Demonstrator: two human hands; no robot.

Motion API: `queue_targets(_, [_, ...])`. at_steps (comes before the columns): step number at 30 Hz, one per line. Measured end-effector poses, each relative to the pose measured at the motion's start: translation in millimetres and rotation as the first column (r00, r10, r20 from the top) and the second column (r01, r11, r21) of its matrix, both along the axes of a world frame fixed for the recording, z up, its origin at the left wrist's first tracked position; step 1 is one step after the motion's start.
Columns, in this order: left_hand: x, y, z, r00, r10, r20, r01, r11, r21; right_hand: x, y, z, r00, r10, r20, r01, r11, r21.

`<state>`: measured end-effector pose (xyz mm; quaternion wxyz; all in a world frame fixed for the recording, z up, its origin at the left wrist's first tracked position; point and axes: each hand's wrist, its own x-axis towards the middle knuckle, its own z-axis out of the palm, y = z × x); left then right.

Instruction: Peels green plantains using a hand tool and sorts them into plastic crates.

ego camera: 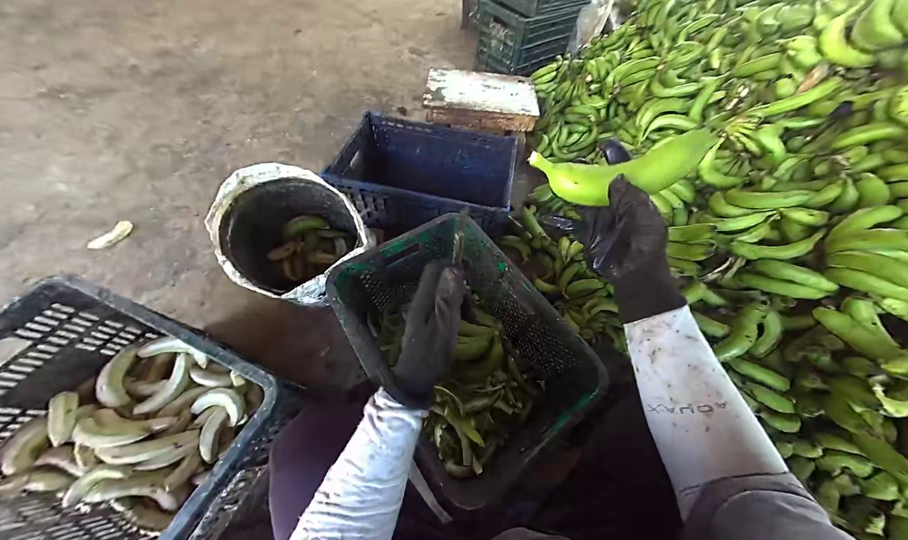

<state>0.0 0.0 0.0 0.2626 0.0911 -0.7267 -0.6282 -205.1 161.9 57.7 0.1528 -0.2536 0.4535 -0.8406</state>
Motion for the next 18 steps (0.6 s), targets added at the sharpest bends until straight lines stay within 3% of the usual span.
queue_targets(4, [-10.3,48.5,-13.9,0.981,-0.187,0.048,0.182,0.978,0.102,14.1,20.6,2.7,0.995,-0.104,-0.015,0.103,0.994,-0.036])
queue_targets(7, [-16.5,71.7,-0.1,0.961,-0.231,-0.153,0.258,0.946,0.196,41.7,41.3,-0.2,0.973,-0.126,-0.191,0.17,0.957,0.236])
queue_targets(10, [-19.0,83.8,37.9,0.897,-0.19,-0.399,0.314,0.909,0.273,47.6,44.6,-6.8,0.945,-0.051,-0.322,0.132,0.963,0.234])
queue_targets(12, [-18.7,89.4,52.4,0.868,-0.164,-0.468,0.33,0.896,0.297,49.0,44.0,-10.8,0.943,-0.018,-0.333,0.093,0.973,0.209])
queue_targets(13, [-19.5,92.4,48.1,0.902,-0.147,-0.407,0.296,0.895,0.334,50.5,44.3,-9.9,0.951,-0.006,-0.31,0.076,0.974,0.215])
queue_targets(15, [-18.2,93.5,17.9,0.972,-0.226,-0.064,0.229,0.853,0.469,54.4,43.3,-5.5,0.978,-0.009,-0.209,0.049,0.981,0.187])
queue_targets(16, [-16.1,92.7,1.2,0.947,-0.299,0.116,0.185,0.805,0.563,52.6,42.3,-3.5,0.988,0.024,-0.155,-0.006,0.993,0.117])
queue_targets(18, [-13.3,90.5,-16.3,0.877,-0.364,0.315,0.073,0.747,0.661,39.7,38.9,2.5,0.983,0.181,-0.034,-0.184,0.977,-0.109])
